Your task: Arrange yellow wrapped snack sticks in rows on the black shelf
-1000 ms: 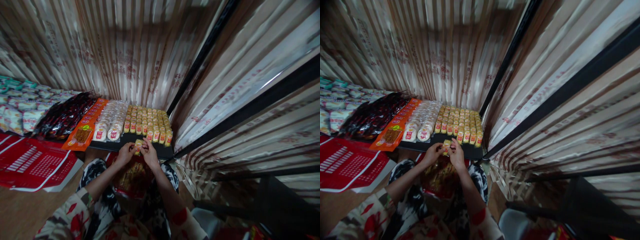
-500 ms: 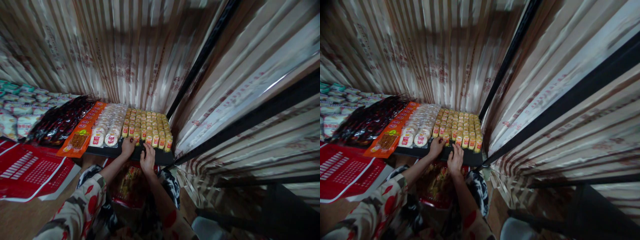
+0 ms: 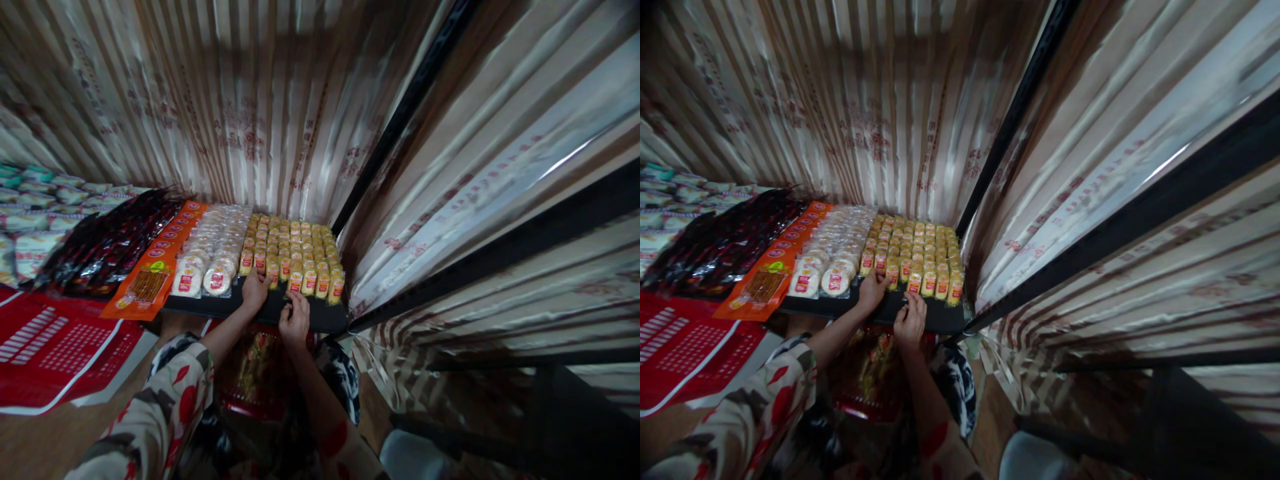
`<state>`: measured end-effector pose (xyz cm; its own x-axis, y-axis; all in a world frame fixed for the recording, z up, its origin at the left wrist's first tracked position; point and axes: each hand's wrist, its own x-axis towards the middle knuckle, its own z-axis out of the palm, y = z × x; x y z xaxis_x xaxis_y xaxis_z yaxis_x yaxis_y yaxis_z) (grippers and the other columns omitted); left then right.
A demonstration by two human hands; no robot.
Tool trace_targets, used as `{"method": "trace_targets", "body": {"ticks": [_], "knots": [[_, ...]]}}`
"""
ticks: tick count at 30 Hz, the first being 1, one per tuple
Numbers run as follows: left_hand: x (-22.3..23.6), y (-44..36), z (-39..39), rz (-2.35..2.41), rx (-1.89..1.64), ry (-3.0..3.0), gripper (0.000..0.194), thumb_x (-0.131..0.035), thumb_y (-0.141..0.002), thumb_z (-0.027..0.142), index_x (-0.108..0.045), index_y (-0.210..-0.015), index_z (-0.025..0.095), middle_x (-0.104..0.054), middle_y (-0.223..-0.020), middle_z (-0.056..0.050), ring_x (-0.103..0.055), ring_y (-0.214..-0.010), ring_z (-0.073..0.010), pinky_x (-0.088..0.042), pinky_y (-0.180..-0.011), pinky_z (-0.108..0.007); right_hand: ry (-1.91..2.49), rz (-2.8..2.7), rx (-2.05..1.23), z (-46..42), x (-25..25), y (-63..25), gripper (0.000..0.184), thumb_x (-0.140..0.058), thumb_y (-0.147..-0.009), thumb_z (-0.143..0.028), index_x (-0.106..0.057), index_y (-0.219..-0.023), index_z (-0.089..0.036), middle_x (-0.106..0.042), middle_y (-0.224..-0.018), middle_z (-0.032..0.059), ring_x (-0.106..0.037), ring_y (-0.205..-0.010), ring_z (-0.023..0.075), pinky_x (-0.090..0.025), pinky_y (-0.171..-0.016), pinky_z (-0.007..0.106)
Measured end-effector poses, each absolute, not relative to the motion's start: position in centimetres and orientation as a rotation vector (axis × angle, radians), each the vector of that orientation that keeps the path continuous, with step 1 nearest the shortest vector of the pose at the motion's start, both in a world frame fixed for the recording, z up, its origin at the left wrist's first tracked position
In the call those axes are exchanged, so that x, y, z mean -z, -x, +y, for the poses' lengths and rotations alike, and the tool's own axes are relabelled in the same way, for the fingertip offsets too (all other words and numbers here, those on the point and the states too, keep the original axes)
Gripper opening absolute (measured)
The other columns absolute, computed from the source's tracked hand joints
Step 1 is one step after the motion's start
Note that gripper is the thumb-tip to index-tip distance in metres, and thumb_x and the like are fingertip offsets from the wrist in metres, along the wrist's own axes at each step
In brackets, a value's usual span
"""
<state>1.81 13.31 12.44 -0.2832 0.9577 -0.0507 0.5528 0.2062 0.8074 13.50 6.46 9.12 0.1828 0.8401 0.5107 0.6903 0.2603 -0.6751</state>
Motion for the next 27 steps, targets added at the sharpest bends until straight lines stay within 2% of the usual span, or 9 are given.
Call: {"method": "trace_targets", "body": {"ticks": [7, 12, 18, 20, 23, 27], "knots": [[-12.4, -1.5, 12.8, 1.886, -0.979, -1.417, 0.02, -0.057, -0.077, 0.035, -0.057, -0.084, 0.016, -0.059, -0.076, -0.001, -0.054, -0.071, -0.0131, -0.037, -0.067, -0.023, 1.467, -1.549, -0.176, 6.5, -8.7, -13.7, 0.036, -0.039, -0.074, -0.009, -0.058, -0.103, -0.016, -0.055, -0.106, 0.0108, -0.049, -0.103, 0.0202, -0.042, -0.09, 0.037], [-11.9, -1.2, 12.6, 1.889, -1.005, -1.439, 0.025, -0.056, -0.078, 0.038, -0.059, -0.088, 0.015, -0.06, -0.078, -0.003, -0.055, -0.073, -0.0141, -0.04, -0.069, -0.024, 1.451, -1.537, -0.158, 6.7, -8.3, -13.7, 0.033, -0.038, -0.075, -0.01, -0.059, -0.099, -0.015, -0.056, -0.104, 0.0103, -0.049, -0.101, 0.0195, -0.042, -0.09, 0.037], [-11.7, -0.3, 8.4, 1.824, -1.166, -1.494, 0.027, -0.037, -0.087, 0.03, -0.059, -0.086, 0.015, -0.061, -0.081, -0.005, -0.056, -0.076, -0.0146, -0.043, -0.074, -0.026, 1.374, -1.517, -0.26, 5.4, -9.4, -13.9, 0.028, -0.039, -0.078, -0.014, -0.06, -0.097, -0.016, -0.058, -0.102, 0.0103, -0.052, -0.098, 0.0185, -0.045, -0.084, 0.033], [-11.1, 0.2, 5.6, 1.721, -1.171, -1.553, 0.029, -0.035, -0.087, 0.031, -0.06, -0.086, 0.016, -0.062, -0.082, -0.004, -0.057, -0.077, -0.014, -0.043, -0.075, -0.025, 1.309, -1.561, -0.335, 3.8, -9.3, -13.6, 0.026, -0.04, -0.08, -0.017, -0.059, -0.098, -0.016, -0.059, -0.101, 0.0099, -0.054, -0.094, 0.0175, -0.047, -0.079, 0.03], [-8.8, 1.6, 1.9, 1.662, -0.946, -1.605, 0.029, -0.036, -0.086, 0.032, -0.061, -0.087, 0.017, -0.064, -0.086, -0.004, -0.059, -0.083, -0.0147, -0.044, -0.077, -0.024, 1.273, -1.738, -0.527, 0.8, -7.8, -12.5, 0.025, -0.042, -0.082, -0.021, -0.059, -0.101, -0.017, -0.063, -0.096, 0.0079, -0.057, -0.089, 0.0161, -0.046, -0.08, 0.028], [-4.4, 3.4, -0.9, 1.678, -0.127, -1.656, 0.028, -0.037, -0.085, 0.026, -0.062, -0.094, 0.016, -0.066, -0.094, -0.01, -0.061, -0.09, -0.0197, -0.044, -0.08, -0.029, 1.608, -1.95, -0.974, -1.7, -3.9, -10.7, 0.029, -0.042, -0.084, -0.02, -0.057, -0.109, -0.017, -0.066, -0.097, 0.0077, -0.06, -0.09, 0.016, -0.044, -0.084, 0.027]]}}
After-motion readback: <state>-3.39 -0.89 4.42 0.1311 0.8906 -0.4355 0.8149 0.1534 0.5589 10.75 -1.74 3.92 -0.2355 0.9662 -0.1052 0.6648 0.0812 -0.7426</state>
